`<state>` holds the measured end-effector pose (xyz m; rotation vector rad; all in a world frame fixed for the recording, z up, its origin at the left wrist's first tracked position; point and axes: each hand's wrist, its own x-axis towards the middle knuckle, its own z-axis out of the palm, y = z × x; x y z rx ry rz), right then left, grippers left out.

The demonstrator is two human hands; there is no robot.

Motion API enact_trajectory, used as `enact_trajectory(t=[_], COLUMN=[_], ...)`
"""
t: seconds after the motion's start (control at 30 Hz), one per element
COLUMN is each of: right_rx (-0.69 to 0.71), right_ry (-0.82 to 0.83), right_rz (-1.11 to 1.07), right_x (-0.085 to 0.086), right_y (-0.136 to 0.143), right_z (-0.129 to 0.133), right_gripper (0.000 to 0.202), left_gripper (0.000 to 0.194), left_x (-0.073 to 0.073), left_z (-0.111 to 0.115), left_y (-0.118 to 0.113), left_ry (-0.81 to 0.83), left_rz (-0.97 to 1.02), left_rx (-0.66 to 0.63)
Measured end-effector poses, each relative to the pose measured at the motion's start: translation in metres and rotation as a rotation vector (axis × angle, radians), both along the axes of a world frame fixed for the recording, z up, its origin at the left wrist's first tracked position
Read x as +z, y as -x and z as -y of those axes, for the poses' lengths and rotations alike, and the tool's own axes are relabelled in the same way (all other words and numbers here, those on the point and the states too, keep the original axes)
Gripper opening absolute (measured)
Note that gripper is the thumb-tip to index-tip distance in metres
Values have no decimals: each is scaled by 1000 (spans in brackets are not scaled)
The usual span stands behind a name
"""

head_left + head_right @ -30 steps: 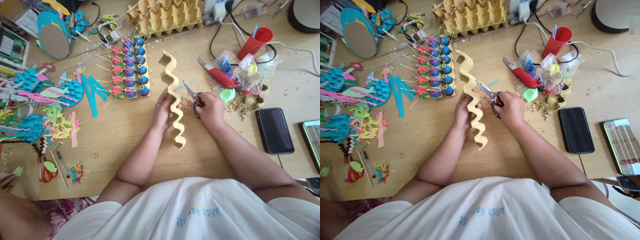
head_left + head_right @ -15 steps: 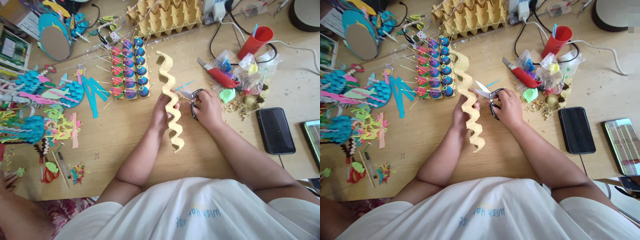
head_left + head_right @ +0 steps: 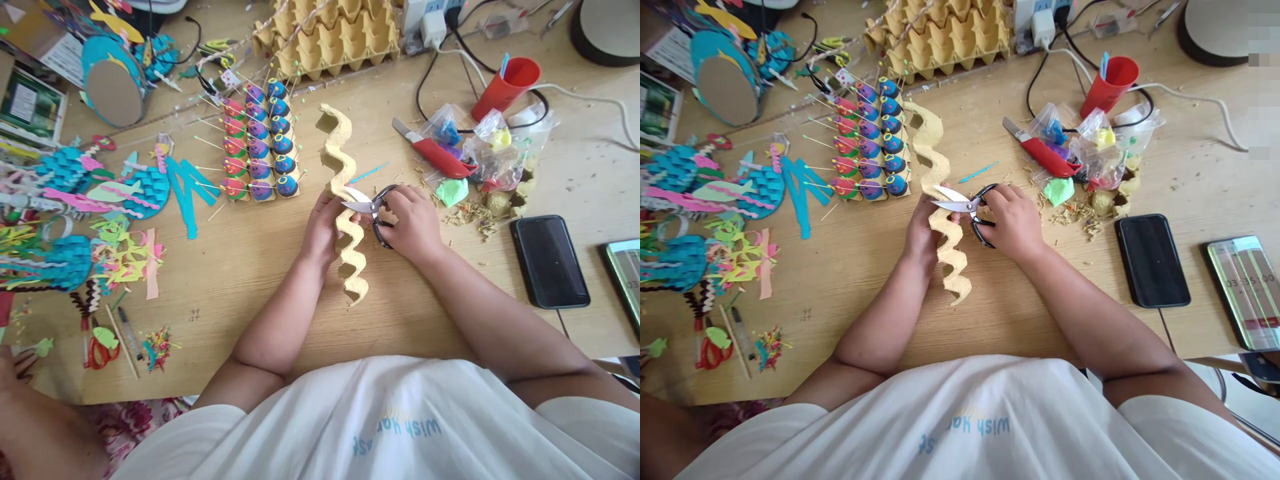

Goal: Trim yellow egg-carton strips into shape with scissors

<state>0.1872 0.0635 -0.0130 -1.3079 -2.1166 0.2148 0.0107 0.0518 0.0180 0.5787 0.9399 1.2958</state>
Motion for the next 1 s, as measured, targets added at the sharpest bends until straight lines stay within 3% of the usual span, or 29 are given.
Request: enact_trajectory(t=[0.3, 0.73, 1.0], right_rx=[-112, -144, -150], right_ry=[51, 51, 89], right_rz=[-188, -189, -181], right_x=[-1, 0, 7], right_y=[-2, -1, 0], right_z=[-6, -4, -2], right_gripper=[37, 32, 29], left_gripper=[8, 26, 27], left_x=[0, -10, -8], left_z=[3, 4, 5], left_y=[0, 3, 1], left_ry=[43, -46, -37], left_rz=[10, -1, -49], left_rx=[-46, -137, -130])
